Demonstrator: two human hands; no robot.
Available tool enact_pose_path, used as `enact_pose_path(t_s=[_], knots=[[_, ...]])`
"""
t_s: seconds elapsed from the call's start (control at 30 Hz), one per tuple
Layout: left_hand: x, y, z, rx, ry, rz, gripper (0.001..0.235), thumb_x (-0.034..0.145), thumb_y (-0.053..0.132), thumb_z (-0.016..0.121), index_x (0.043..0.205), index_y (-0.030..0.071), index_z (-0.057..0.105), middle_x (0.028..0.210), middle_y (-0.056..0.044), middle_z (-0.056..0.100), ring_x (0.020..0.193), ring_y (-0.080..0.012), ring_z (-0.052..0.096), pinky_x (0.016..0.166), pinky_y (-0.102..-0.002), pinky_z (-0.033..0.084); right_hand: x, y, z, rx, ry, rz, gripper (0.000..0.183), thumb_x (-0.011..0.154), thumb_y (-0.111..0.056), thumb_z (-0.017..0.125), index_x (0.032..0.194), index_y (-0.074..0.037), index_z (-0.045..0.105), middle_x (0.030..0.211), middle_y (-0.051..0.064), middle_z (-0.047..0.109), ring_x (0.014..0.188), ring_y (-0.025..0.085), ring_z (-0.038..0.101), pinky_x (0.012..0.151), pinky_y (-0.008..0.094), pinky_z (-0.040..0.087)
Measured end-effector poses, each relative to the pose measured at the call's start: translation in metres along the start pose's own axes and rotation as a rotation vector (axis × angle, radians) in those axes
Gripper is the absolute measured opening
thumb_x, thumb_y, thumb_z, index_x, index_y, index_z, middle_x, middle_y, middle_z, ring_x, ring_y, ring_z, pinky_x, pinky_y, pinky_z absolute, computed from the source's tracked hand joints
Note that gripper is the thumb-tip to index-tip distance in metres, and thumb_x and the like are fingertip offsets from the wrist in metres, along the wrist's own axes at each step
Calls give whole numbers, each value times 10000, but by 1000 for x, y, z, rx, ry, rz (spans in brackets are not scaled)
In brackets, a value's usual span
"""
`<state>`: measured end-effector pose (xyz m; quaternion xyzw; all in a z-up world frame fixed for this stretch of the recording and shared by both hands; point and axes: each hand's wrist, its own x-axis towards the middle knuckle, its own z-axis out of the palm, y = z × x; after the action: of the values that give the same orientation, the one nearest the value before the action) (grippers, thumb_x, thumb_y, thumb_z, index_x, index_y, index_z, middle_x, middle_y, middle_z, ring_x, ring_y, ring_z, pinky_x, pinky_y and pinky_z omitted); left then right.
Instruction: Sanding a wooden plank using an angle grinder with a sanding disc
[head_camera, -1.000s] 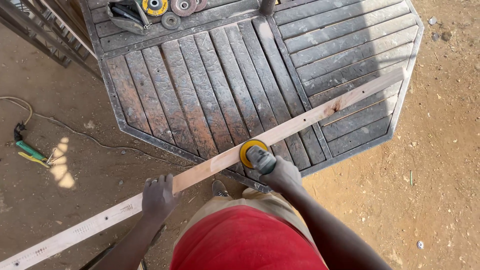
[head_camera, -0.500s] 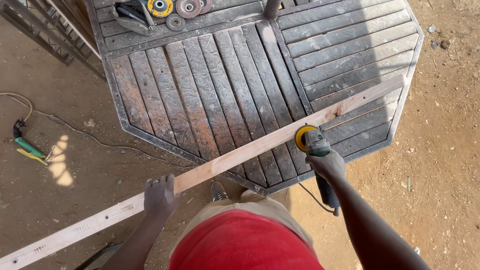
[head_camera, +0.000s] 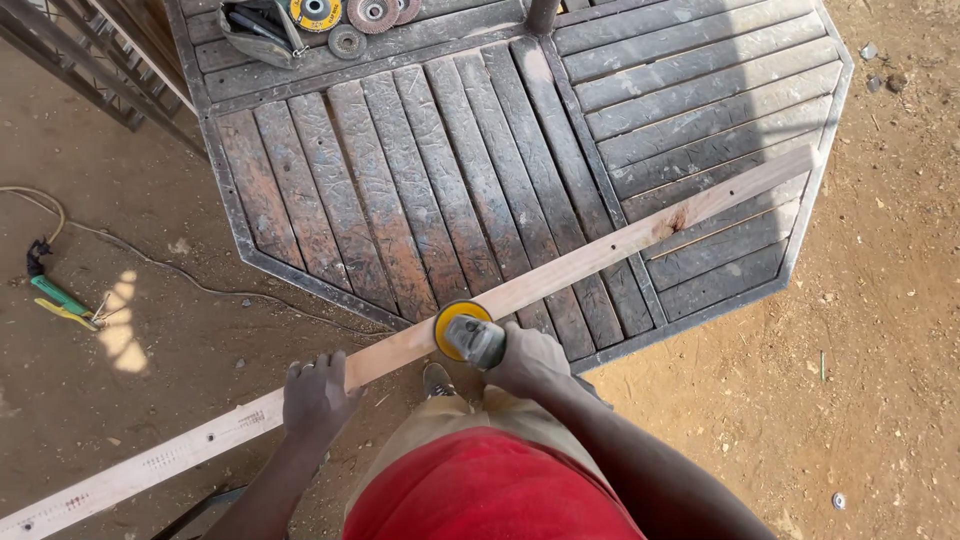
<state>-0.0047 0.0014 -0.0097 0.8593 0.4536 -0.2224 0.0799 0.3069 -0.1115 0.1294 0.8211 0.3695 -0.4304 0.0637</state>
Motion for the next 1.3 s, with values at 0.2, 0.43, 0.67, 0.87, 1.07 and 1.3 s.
enact_pose_path(t_s=[0.2,0.43,0.67,0.87,1.07,1.3], knots=[[0,2,7,17,-37,-55,597,869,509,659,1341,164,535,1218,-71,703,1188,-259,703,1161,-466,433,45,135,-45,220,283,300,686,612,-500,803,1159,-95,713,1110,229,757,1159,404,688,949,513,532],[2,3,15,7,13,-57,579,824,495,678,1297,183,556,1178,-64,700,1141,-258,722,1135,-471,460,37,132,-66,284,383,411,610,595,-409,807,1108,-86,735,1035,230,757,1063,415,719,890,502,544],[0,12,1,47,1,-118,531,832,531,718,1218,191,586,1096,-40,734,1057,-269,734,1062,-439,480,16,31,-15,-44,10,-66,605,720,-538,730,1120,-99,616,1089,192,734,1056,427,694,895,525,554],[-1,16,11,8,40,-155,572,805,455,721,1276,158,594,1117,-94,738,1094,-322,748,1092,-489,488,26,83,-77,-31,-41,-3,626,689,-446,751,1177,-84,601,1135,187,731,1159,401,684,988,499,549],[-2,16,24,22,109,-177,620,760,441,767,1291,163,607,1107,-83,746,1102,-292,748,1050,-457,536,70,224,-130,122,253,300,665,636,-456,797,1154,-49,708,1085,252,751,1131,434,692,964,518,539],[-3,18,22,35,72,-200,628,747,451,799,1285,185,614,1123,-69,756,1107,-289,745,1021,-446,552,71,246,-147,195,376,362,664,621,-407,794,1143,-3,731,1030,297,738,1086,461,701,924,515,523]])
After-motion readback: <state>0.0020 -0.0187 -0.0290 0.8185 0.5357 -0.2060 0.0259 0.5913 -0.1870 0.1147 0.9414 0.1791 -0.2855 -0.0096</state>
